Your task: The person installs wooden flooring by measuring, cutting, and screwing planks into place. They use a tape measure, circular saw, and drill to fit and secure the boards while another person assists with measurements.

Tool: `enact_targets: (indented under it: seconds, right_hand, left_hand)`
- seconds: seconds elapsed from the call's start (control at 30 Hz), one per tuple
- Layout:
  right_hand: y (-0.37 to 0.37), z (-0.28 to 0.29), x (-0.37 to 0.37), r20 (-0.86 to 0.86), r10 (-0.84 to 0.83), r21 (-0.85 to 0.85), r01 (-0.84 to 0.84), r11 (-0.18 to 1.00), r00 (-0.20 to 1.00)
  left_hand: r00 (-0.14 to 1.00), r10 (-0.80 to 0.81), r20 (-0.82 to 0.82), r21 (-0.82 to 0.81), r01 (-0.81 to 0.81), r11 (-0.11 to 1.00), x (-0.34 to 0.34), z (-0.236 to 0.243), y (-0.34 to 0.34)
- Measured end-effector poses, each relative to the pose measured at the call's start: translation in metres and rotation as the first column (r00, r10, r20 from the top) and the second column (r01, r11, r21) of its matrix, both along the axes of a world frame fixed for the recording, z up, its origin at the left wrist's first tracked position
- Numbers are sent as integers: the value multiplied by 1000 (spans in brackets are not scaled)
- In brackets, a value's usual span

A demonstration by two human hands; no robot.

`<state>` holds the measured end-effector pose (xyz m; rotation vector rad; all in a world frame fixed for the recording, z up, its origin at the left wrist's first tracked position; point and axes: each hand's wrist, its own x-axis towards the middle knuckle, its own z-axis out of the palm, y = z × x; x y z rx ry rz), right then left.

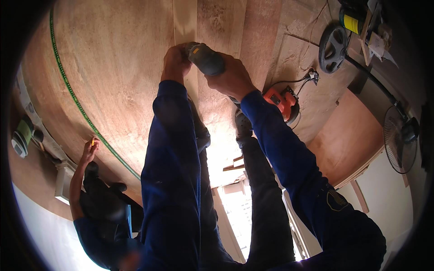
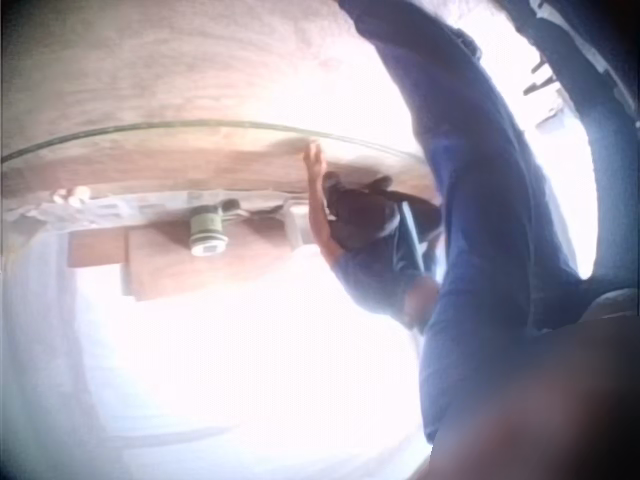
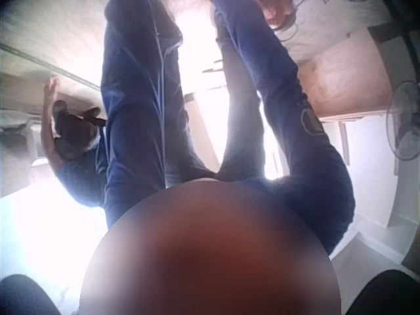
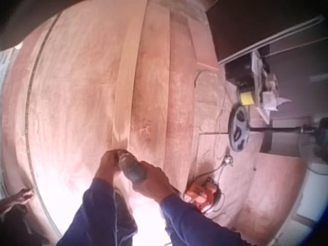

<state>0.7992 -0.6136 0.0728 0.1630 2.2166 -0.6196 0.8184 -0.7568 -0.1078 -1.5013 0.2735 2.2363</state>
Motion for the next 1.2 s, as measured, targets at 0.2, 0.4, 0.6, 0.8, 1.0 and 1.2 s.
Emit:
enact_targets:
  seconds: [0.2,0.4,0.6,0.8,1.0,1.2]
  right_hand:
    - [-5,0,-8,-12,102,60,-101,993,995]
    - [-10,5,-17,-4,230,101,-228,968,973]
    - [-17,6,-27,-15,364,142,-359,923,931]
    - [-16,9,-44,21,545,143,-542,828,838]
    - [-7,6,-54,-49,743,121,-734,668,668]
    - [16,-1,-35,-159,761,111,-754,647,630]
  left_hand:
    - [994,30,106,-139,-15,990,-1,44,0]
    - [899,-409,156,-273,437,857,41,58,-11]
    - [680,-700,216,-370,721,586,98,104,-29]
    - [680,-703,208,-411,713,568,141,143,-40]
    - [631,-740,232,-457,742,490,159,175,-32]
    - [554,-812,183,-497,765,410,164,221,-8]
